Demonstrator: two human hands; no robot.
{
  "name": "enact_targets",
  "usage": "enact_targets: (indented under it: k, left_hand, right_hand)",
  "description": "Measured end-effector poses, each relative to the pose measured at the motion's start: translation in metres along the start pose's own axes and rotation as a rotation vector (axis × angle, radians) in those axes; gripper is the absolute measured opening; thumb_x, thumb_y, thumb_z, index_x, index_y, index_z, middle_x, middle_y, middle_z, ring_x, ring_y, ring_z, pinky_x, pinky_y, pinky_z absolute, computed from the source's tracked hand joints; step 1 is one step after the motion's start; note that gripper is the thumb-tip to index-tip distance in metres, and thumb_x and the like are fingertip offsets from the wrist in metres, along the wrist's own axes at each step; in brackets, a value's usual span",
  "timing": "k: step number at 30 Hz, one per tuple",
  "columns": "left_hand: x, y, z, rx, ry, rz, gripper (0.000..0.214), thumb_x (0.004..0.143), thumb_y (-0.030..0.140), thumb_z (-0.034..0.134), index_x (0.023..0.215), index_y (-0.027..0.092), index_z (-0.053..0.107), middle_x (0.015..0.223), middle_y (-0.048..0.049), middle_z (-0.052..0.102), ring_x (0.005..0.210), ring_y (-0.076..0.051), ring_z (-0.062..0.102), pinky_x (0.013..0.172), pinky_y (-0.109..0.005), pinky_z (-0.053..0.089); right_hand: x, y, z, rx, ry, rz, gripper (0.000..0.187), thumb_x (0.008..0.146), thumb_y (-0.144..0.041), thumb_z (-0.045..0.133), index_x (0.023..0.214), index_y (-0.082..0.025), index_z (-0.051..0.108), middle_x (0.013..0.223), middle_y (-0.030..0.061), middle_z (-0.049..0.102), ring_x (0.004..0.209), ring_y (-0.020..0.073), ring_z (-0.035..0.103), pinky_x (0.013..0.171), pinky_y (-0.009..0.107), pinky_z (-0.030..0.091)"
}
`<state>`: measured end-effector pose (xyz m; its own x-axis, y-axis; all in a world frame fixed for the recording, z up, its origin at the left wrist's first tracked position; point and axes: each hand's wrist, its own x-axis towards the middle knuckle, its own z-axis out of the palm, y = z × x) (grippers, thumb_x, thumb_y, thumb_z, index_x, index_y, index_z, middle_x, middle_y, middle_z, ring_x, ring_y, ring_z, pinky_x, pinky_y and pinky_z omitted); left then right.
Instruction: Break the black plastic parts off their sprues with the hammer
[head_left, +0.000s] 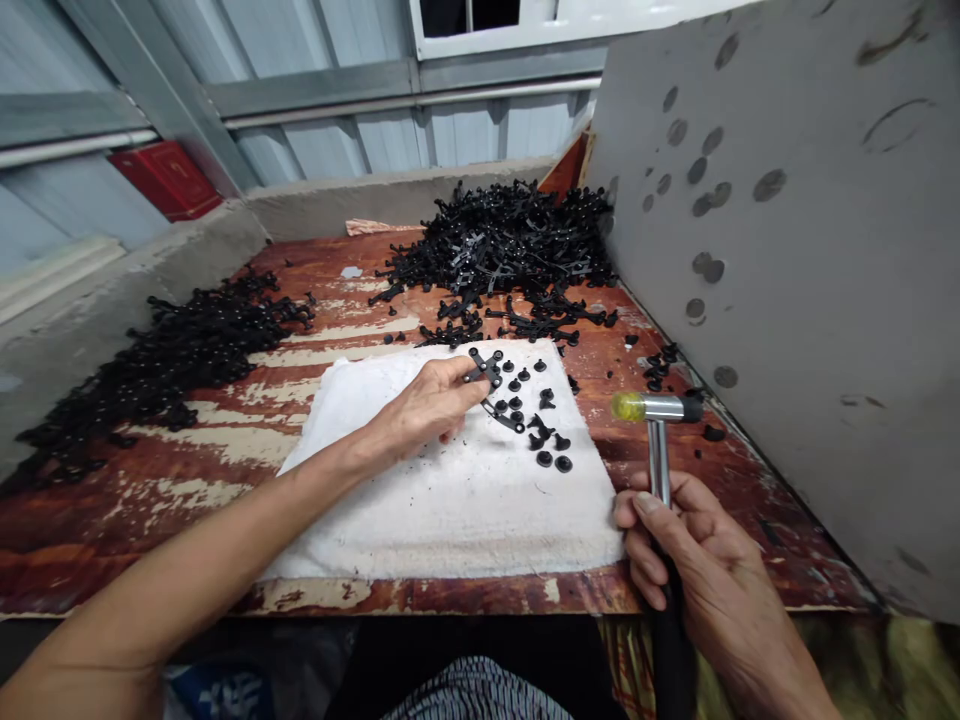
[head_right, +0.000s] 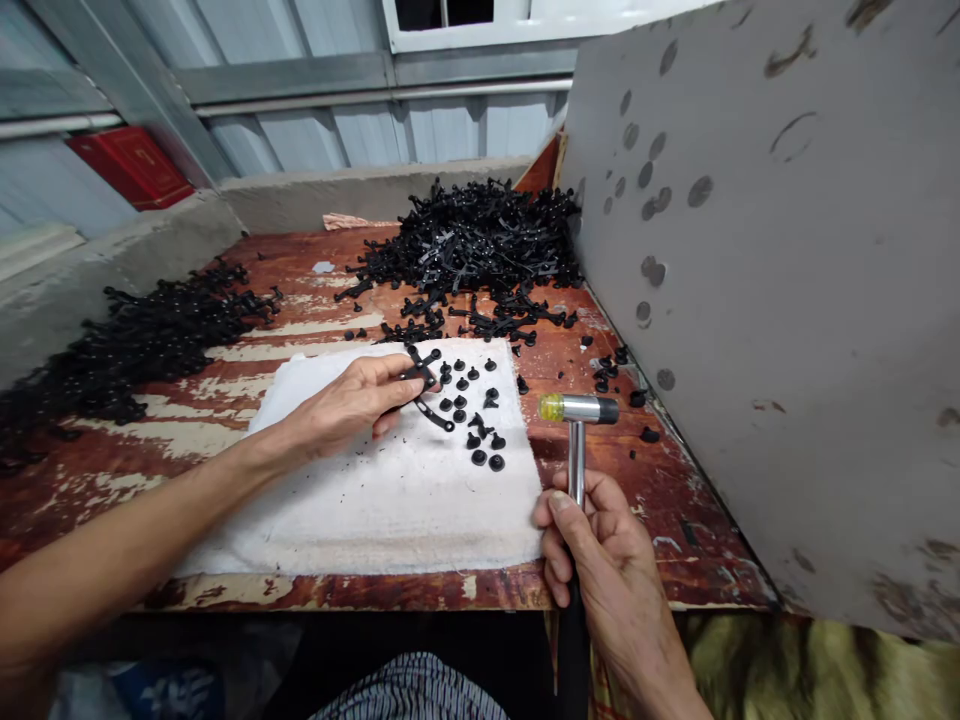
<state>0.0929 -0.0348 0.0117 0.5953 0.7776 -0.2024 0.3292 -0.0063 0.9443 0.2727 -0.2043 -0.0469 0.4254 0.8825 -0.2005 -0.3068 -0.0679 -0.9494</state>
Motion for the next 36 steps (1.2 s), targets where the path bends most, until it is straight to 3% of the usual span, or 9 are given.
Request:
enact_targets:
  k: [6,10,20,24,27,36]
  left_hand:
    - [-0.015,0.0,0.019,0.093,-0.247,0.069,0.026,0.087,0.034,0.052,0.101,0.014,0.063,0.063,0.0049,0.051,0.048,-0.006,0.034,0.046,-0.019,0.025]
    - [-0.01,-0.003,0.029,0.146,-0.355,0.142,0.021,0.087,0.03,0.051,0.094,0.014,0.064,0.075,0.0024,0.056,0.061,-0.008,0.041,0.055,-0.019,0.031]
    - [-0.013,-0.008,0.012,0.18,-0.448,0.149,0.026,0.088,0.033,0.05,0.099,0.014,0.064,0.085,-0.0006,0.059,0.072,-0.011,0.047,0.065,-0.022,0.037]
    - [-0.018,0.0,0.01,0.178,-0.497,0.091,0.03,0.089,0.034,0.049,0.103,0.012,0.063,0.062,0.0052,0.047,0.055,-0.007,0.038,0.053,-0.02,0.031]
    - [-0.013,0.007,0.009,0.191,-0.44,0.088,0.034,0.089,0.038,0.05,0.108,0.013,0.063,0.054,0.0084,0.037,0.047,-0.006,0.029,0.045,-0.019,0.024]
    - [0.008,0.007,0.015,0.211,-0.409,0.121,0.029,0.086,0.037,0.053,0.101,0.015,0.064,0.057,0.0072,0.043,0.044,-0.005,0.031,0.043,-0.019,0.025]
  right_hand:
    - [-0.001,0.001,0.0,0.019,-0.008,-0.017,0.035,0.073,-0.045,0.074,0.088,-0.022,0.052,0.065,-0.0046,0.06,0.036,0.003,0.037,0.028,0.014,0.036]
    - [-0.001,0.0,0.001,0.024,-0.004,-0.027,0.036,0.072,-0.045,0.074,0.089,-0.022,0.052,0.063,-0.0053,0.059,0.036,0.0032,0.037,0.028,0.014,0.035]
    - [-0.001,0.0,-0.001,0.054,-0.019,-0.004,0.036,0.071,-0.045,0.075,0.089,-0.023,0.052,0.063,-0.0055,0.059,0.037,0.0035,0.038,0.029,0.014,0.035]
    - [-0.002,0.0,-0.002,0.068,-0.024,0.003,0.035,0.073,-0.044,0.075,0.089,-0.022,0.053,0.064,-0.0056,0.059,0.038,0.0033,0.037,0.029,0.014,0.036]
    - [-0.002,0.0,-0.002,0.071,-0.027,-0.002,0.035,0.072,-0.043,0.075,0.089,-0.022,0.053,0.064,-0.0057,0.059,0.037,0.0033,0.038,0.029,0.014,0.036]
    - [-0.002,-0.001,-0.002,0.063,-0.034,-0.025,0.03,0.075,-0.041,0.073,0.089,-0.023,0.053,0.064,-0.0057,0.058,0.037,0.0036,0.037,0.029,0.015,0.036]
